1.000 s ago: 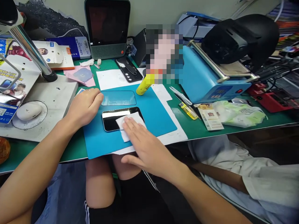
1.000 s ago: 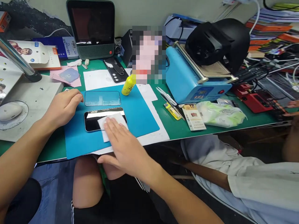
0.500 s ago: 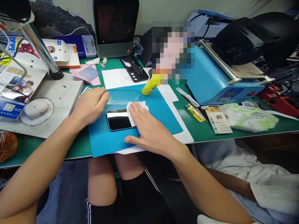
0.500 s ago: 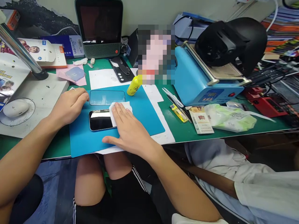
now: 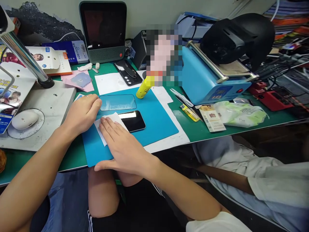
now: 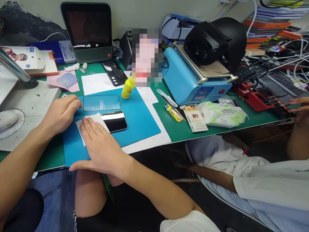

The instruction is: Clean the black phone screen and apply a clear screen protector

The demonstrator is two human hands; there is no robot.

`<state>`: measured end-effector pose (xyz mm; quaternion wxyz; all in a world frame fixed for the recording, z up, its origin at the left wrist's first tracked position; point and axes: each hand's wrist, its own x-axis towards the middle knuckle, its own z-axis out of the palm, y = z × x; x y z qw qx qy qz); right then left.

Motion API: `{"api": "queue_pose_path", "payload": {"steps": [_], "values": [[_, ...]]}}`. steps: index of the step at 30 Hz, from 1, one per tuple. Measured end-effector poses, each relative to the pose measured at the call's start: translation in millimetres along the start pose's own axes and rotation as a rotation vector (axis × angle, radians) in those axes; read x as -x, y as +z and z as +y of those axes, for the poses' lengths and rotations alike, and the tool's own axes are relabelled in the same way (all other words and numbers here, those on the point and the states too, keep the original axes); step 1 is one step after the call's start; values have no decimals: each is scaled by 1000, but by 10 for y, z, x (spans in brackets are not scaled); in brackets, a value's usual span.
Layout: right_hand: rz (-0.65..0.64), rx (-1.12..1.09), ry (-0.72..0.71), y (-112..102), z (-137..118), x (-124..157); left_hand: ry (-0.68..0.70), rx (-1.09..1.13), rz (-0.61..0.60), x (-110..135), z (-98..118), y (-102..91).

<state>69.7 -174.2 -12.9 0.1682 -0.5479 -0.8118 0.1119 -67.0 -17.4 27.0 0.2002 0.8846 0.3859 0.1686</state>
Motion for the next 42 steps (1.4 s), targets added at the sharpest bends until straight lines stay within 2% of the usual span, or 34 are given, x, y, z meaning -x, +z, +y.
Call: {"api": "queue_pose_path", "payload": {"steps": [6,10,13,15,18,21,28,32,35,40,42], "values": [[-60,102,-2,-98,146,398,-9,-17,-1,-2,-8,-9],[-66,153,68,-192,350,751,-18,-16,-7,-1,-15,-11],[-77,147,137,-263,502,878,-21,-16,-8,-4,-9,-14],[-109,108,175,-319,601,813,-24,-19,-10,-7,-8,-14],[-169,40,208,-410,732,560,-30,-23,-11,-9,-18,-13],[-188,15,211,-449,783,407,-31,-19,-10,-7,-28,-14],[-140,101,159,-372,626,779,-9,-27,-25,1,13,-26],[-164,101,183,-383,676,523,-4,-24,-22,4,24,-14],[-161,81,191,-345,615,341,-6,-22,-18,12,29,-7],[-129,51,90,-233,349,439,-5,-31,-29,22,56,3],[-139,30,88,-207,283,377,-3,-26,-35,21,56,9]]}}
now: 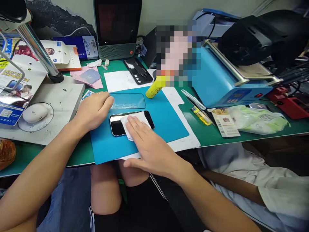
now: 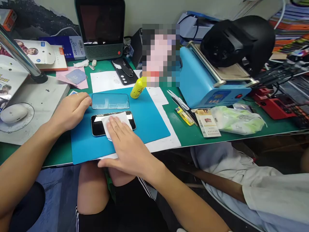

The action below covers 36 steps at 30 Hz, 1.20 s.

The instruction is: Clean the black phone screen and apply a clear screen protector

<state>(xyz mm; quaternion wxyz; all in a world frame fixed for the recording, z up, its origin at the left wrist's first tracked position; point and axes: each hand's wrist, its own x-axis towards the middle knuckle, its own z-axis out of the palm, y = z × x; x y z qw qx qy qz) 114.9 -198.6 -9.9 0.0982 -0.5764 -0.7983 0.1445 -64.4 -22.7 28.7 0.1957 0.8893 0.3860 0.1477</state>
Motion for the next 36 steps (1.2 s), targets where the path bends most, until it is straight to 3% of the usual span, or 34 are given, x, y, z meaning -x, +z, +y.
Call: {"api": "queue_pose_path", "payload": {"steps": [7,11,15,19,24,27,32,36], "values": [[63,-57,-54,33,-199,-585,14,45,18,-14,-54,-5],[57,-50,-66,17,1,-410,1,4,23,-11,-62,-16],[28,-34,81,-69,295,-152,-2,-32,20,-11,-60,-28],[78,-35,156,-76,161,-265,-3,-41,15,-29,-75,-41],[124,-10,0,-6,-174,-514,-20,-30,1,-44,-113,-59],[119,-30,-15,-1,-90,-386,-19,-22,13,-42,-130,-70],[86,-55,108,-67,277,-43,-4,-23,35,-43,-154,-72],[76,-59,167,-115,295,-128,-20,-20,34,-49,-146,-81]]}}
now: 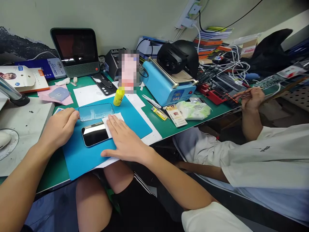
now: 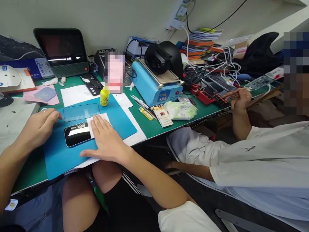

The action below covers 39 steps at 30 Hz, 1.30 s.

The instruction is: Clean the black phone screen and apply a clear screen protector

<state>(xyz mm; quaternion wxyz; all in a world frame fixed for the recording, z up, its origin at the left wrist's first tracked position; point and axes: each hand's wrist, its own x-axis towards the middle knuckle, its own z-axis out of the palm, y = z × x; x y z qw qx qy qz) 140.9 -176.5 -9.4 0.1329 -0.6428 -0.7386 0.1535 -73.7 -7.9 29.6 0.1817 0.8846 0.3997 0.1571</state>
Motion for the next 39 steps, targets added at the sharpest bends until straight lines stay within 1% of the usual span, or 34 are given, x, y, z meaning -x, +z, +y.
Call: {"api": "queue_pose_path", "payload": {"steps": [2,5,7,9,11,13,15,17,21,23,28,30,34,36,39], "values": [[1,4,-31,13,-152,-134,-12,6,-10,1,19,-13],[-1,29,-145,54,-457,-322,-11,17,-32,11,52,-33],[18,52,-199,84,-620,-365,-6,24,-40,18,65,-42],[32,58,-244,116,-692,-302,-7,29,-44,24,70,-46],[36,41,-264,147,-668,-152,-11,29,-49,26,70,-46],[35,14,-248,173,-588,24,-14,28,-55,26,69,-44],[34,-1,-224,189,-508,136,-17,24,-59,22,68,-41],[28,-1,-207,189,-471,125,-26,19,-62,15,63,-34],[53,42,-192,176,-518,-126,-63,-7,-50,-4,41,-15],[78,57,-187,186,-549,-168,-72,-21,-53,-10,32,-10],[79,-9,-209,214,-545,48,-76,-44,-77,-8,25,-23],[61,-9,-205,194,-544,35,-77,-53,-82,-6,25,-31],[51,37,-181,154,-581,-113,-79,-64,-92,-6,34,-37],[62,31,-184,170,-587,-76,-80,-65,-94,-6,42,-34],[71,-8,-210,205,-532,77,-82,-64,-95,-8,49,-25]]}}
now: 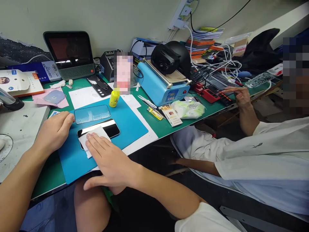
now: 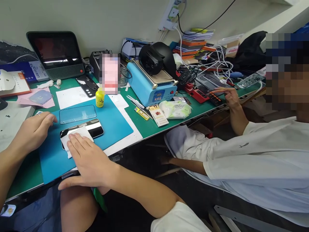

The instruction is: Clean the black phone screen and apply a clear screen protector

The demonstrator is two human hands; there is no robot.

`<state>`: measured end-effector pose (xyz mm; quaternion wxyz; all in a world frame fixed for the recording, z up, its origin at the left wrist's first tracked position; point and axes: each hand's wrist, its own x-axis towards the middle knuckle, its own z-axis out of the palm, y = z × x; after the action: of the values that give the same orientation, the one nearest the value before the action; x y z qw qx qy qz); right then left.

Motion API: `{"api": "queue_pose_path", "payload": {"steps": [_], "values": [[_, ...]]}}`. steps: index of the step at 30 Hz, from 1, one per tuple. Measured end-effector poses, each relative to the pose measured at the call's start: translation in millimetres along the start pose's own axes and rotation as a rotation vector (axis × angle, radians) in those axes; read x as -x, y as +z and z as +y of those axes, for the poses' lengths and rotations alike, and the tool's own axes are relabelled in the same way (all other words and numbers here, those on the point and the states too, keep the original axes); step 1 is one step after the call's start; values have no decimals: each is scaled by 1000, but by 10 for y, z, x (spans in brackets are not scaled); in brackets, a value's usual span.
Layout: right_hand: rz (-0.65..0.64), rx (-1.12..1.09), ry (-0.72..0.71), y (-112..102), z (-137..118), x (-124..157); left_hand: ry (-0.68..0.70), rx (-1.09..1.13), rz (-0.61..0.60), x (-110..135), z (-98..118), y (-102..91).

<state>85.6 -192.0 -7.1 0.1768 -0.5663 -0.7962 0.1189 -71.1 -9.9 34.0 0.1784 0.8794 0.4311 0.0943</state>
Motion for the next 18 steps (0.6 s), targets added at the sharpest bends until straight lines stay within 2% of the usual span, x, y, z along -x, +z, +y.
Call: {"api": "queue_pose_path", "payload": {"steps": [2,7,10,13,18], "values": [[-15,-14,-1,-3,62,45,-2,-1,-1,-2,2,5],[-41,12,57,-40,242,-55,-3,-6,-11,-2,7,7],[-18,-7,78,-68,312,56,4,-5,-21,2,-4,11],[-50,-29,108,-141,437,164,3,-10,-22,0,-23,18],[-59,-21,170,-211,597,83,-6,-13,-14,-14,-36,8]]}}
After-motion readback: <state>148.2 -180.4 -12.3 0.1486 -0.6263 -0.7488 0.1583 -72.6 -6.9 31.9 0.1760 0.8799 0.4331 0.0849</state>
